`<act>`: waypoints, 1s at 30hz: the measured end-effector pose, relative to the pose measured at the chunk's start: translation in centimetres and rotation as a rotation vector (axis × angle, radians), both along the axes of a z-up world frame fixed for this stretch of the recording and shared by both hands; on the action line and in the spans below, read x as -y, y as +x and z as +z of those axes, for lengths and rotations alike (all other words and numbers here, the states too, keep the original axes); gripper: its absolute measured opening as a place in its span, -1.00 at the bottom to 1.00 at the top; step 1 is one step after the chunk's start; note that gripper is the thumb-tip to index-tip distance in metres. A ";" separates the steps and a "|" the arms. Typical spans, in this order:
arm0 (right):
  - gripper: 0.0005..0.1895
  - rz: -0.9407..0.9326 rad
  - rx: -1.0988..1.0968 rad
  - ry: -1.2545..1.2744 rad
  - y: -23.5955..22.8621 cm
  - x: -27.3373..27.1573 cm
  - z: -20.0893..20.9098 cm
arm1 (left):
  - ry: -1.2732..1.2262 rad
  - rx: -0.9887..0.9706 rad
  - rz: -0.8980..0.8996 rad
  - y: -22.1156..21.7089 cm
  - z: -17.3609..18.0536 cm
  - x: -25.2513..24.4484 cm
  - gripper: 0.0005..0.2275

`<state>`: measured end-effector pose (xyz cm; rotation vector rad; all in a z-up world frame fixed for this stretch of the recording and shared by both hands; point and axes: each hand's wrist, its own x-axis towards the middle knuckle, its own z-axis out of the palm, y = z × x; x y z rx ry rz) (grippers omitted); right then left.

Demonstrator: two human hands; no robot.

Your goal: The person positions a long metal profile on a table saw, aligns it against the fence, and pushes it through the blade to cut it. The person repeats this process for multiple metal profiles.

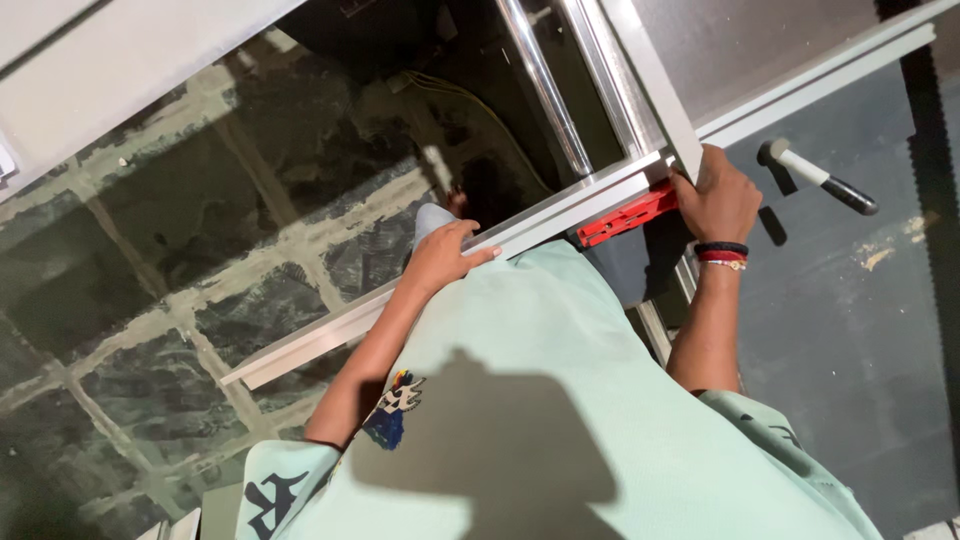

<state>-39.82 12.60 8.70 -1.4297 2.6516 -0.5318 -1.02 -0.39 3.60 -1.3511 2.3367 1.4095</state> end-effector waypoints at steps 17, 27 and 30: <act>-0.56 -0.134 -0.023 0.120 -0.1 1.2 -1.6 | -0.049 -0.036 0.004 0.0 -0.4 -0.2 -0.31; -0.57 -0.178 0.021 0.125 -0.2 1.2 -1.5 | -0.026 -0.005 -0.003 0.0 -0.5 -0.1 -0.29; -0.58 -0.180 0.025 0.126 -0.2 1.4 -1.7 | 0.008 0.014 -0.007 -0.1 -0.3 0.1 -0.27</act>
